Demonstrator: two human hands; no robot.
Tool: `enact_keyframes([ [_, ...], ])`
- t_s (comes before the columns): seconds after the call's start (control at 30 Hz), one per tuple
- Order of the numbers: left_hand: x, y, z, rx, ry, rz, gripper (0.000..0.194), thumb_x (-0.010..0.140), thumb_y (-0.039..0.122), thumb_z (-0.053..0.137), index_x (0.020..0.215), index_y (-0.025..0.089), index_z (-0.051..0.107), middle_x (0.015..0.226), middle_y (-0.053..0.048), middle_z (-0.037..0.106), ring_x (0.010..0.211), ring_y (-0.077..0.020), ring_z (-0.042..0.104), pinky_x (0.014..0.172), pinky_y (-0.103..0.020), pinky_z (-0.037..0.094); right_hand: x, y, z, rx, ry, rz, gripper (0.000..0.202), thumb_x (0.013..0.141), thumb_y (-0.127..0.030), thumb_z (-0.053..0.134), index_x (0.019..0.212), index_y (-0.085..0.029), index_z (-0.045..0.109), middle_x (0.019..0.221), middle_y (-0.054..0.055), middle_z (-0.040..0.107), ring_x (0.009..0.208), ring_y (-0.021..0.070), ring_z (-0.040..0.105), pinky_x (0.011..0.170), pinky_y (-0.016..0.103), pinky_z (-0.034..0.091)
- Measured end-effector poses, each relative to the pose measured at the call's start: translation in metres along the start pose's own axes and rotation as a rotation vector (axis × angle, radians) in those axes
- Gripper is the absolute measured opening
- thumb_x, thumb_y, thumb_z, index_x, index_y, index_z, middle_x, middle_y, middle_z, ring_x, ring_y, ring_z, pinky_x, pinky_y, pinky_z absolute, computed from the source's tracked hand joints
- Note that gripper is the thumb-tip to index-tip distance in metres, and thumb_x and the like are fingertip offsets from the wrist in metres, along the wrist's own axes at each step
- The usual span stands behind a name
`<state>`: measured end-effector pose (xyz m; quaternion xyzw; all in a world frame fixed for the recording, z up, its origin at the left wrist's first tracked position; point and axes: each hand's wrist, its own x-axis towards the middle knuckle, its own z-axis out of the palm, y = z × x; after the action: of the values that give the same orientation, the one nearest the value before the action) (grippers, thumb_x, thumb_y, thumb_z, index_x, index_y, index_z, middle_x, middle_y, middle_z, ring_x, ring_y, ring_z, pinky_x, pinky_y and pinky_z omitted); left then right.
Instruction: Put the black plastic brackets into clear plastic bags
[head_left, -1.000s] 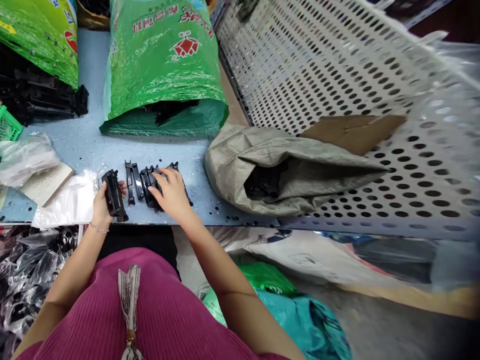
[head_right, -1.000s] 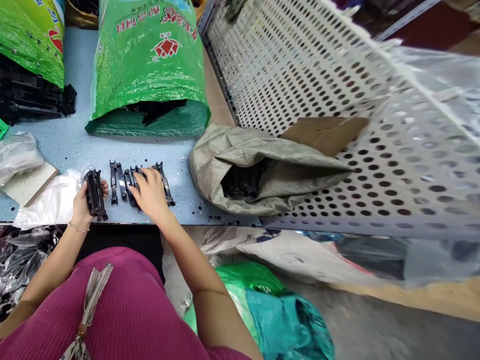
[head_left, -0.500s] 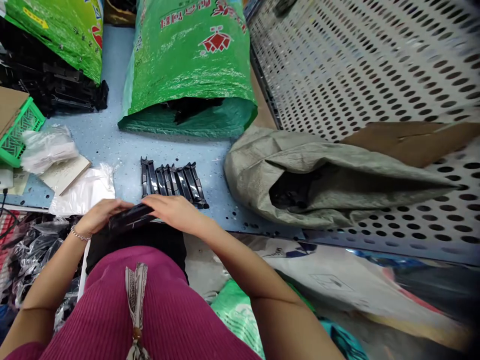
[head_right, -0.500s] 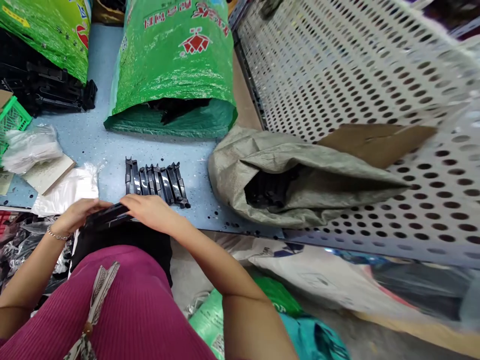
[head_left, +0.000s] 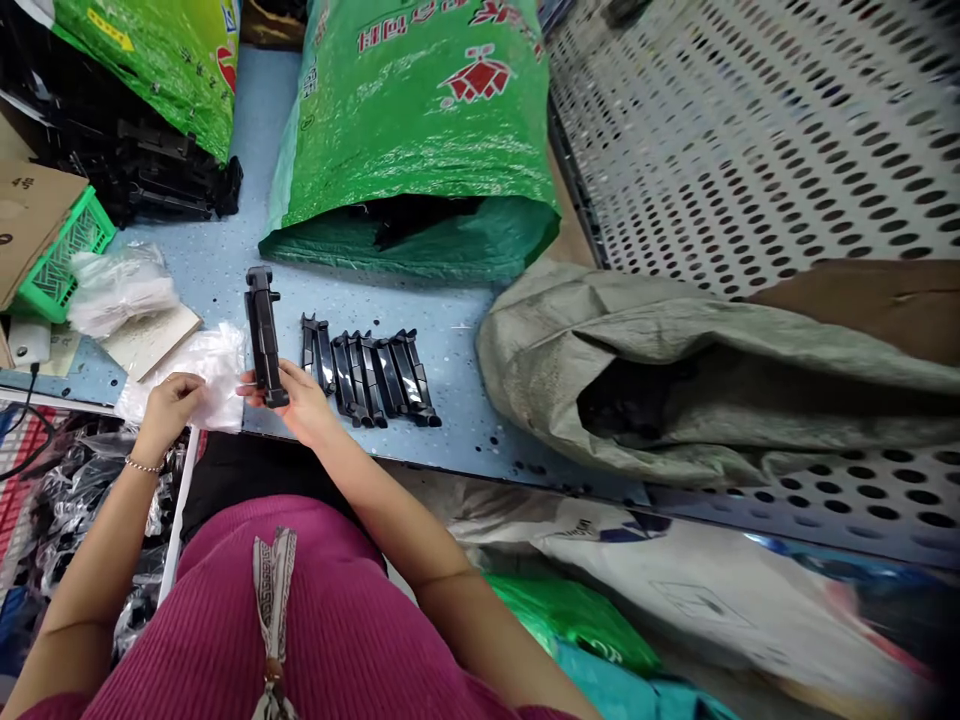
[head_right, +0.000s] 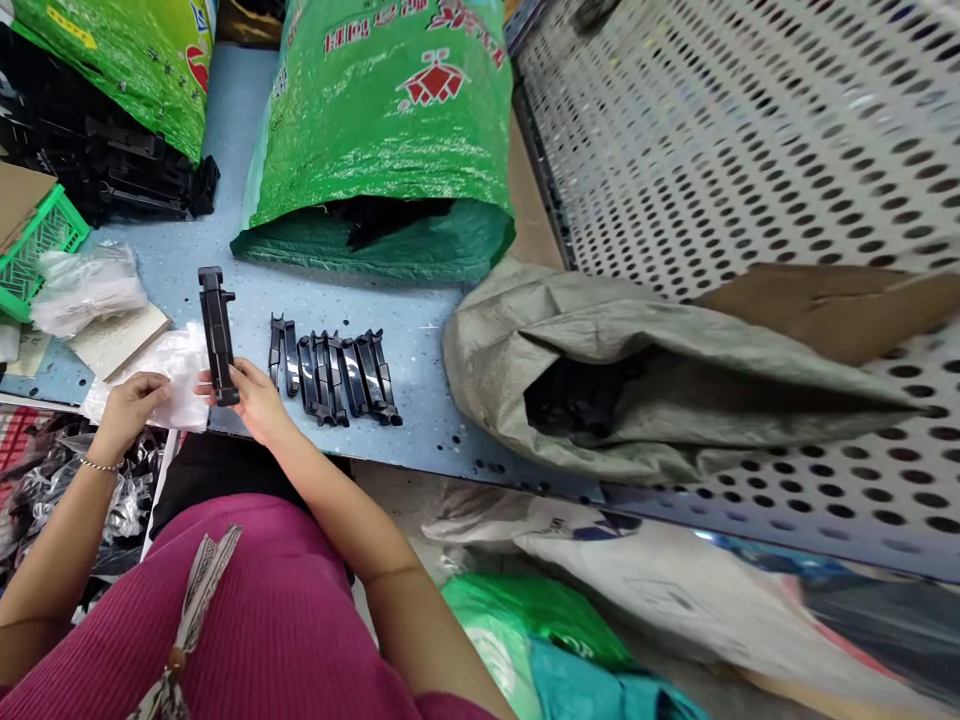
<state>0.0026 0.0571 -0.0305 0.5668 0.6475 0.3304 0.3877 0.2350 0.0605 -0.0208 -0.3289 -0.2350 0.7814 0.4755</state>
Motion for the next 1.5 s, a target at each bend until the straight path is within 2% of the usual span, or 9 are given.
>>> enact_keyframes([
  [0.3, -0.012, 0.019, -0.005, 0.128, 0.045, 0.119, 0.024, 0.083, 0.039, 0.066, 0.071, 0.019, 0.070, 0.093, -0.009, 0.070, 0.090, -0.0215, 0.066, 0.083, -0.035, 0.054, 0.031, 0.027, 0.018, 0.090, -0.036, 0.113, 0.022, 0.097, -0.041, 0.065, 0.093, -0.019, 0.061, 0.081, 0.004, 0.077, 0.076, 0.0187, 0.076, 0.070, 0.030, 0.062],
  [0.47, -0.022, 0.036, -0.021, 0.559, 0.022, 0.363, 0.023, 0.088, 0.016, 0.053, 0.093, 0.018, 0.075, 0.131, -0.016, 0.065, 0.097, -0.0261, 0.067, 0.091, -0.045, 0.055, 0.037, 0.043, 0.017, -0.004, 0.082, 0.111, 0.022, 0.094, -0.037, 0.069, 0.085, -0.019, 0.061, 0.074, 0.002, 0.076, 0.067, 0.0120, 0.068, 0.067, 0.021, 0.054],
  [0.63, -0.003, 0.031, -0.028, 0.756, -0.045, 0.357, 0.039, 0.092, 0.012, 0.045, 0.119, 0.016, 0.073, 0.130, -0.018, 0.069, 0.120, -0.0345, 0.064, 0.104, -0.052, 0.051, 0.021, 0.036, 0.010, 0.024, 0.074, 0.066, 0.022, 0.094, -0.039, 0.069, 0.089, -0.018, 0.063, 0.076, 0.002, 0.074, 0.063, 0.0118, 0.065, 0.062, 0.022, 0.051],
  [0.83, 0.023, 0.007, -0.036, 0.363, -0.101, 0.309, 0.048, 0.090, 0.023, 0.052, 0.136, 0.016, 0.065, 0.140, -0.016, 0.064, 0.119, -0.0262, 0.066, 0.104, -0.043, 0.056, -0.023, 0.043, -0.014, 0.277, -0.362, 0.562, 0.048, 0.108, -0.049, 0.037, 0.090, -0.013, 0.064, 0.046, -0.008, 0.044, 0.033, 0.0061, 0.020, 0.036, 0.019, 0.026],
  [1.03, -0.022, 0.009, -0.024, 0.496, -0.230, 0.503, 0.074, 0.090, 0.007, 0.045, 0.162, 0.021, 0.034, 0.162, -0.017, 0.044, 0.142, -0.0279, 0.054, 0.114, -0.045, 0.052, -0.011, 0.058, -0.018, 0.361, -0.349, 0.638, 0.049, 0.111, -0.039, 0.022, 0.090, -0.014, 0.060, 0.046, -0.014, 0.022, 0.038, 0.0062, -0.001, 0.036, 0.016, 0.011],
  [1.17, -0.064, 0.032, 0.005, 0.436, -0.385, 0.692, 0.082, 0.093, 0.004, 0.042, 0.167, 0.028, 0.017, 0.165, -0.013, 0.041, 0.150, -0.0245, 0.045, 0.118, -0.042, 0.049, -0.010, 0.062, -0.004, -0.020, -0.252, 0.438, 0.038, 0.106, -0.040, 0.040, 0.076, -0.019, 0.052, 0.047, -0.010, 0.032, 0.037, 0.0068, 0.018, 0.039, 0.018, 0.022],
  [1.27, -0.085, 0.047, 0.002, 0.390, -0.369, 0.672, 0.071, 0.096, 0.017, 0.054, 0.163, 0.027, 0.032, 0.154, -0.015, 0.055, 0.140, -0.0263, 0.056, 0.115, -0.043, 0.053, -0.025, 0.057, 0.010, -0.490, -0.193, 0.151, 0.026, 0.101, -0.037, 0.052, 0.082, -0.020, 0.056, 0.060, -0.006, 0.050, 0.048, 0.0091, 0.043, 0.048, 0.021, 0.037],
  [1.4, -0.113, 0.028, -0.053, 0.472, -0.365, 0.452, 0.040, 0.097, 0.031, 0.059, 0.136, 0.035, 0.067, 0.129, -0.008, 0.073, 0.120, -0.0254, 0.070, 0.105, -0.040, 0.058, -0.044, 0.014, 0.007, -0.973, -0.492, -0.010, 0.023, 0.102, -0.039, 0.053, 0.107, -0.022, 0.068, 0.086, 0.001, 0.070, 0.073, 0.0159, 0.064, 0.072, 0.029, 0.051],
  [1.5, -0.132, -0.026, -0.104, 0.621, -0.442, 0.078, 0.024, 0.088, 0.036, 0.065, 0.105, 0.033, 0.080, 0.110, -0.007, 0.079, 0.101, -0.0301, 0.077, 0.089, -0.042, 0.063, -0.040, -0.028, -0.017, -1.526, -0.012, -0.207, 0.037, 0.103, -0.043, 0.051, 0.126, -0.019, 0.068, 0.117, 0.015, 0.070, 0.105, 0.0297, 0.063, 0.092, 0.044, 0.050],
])
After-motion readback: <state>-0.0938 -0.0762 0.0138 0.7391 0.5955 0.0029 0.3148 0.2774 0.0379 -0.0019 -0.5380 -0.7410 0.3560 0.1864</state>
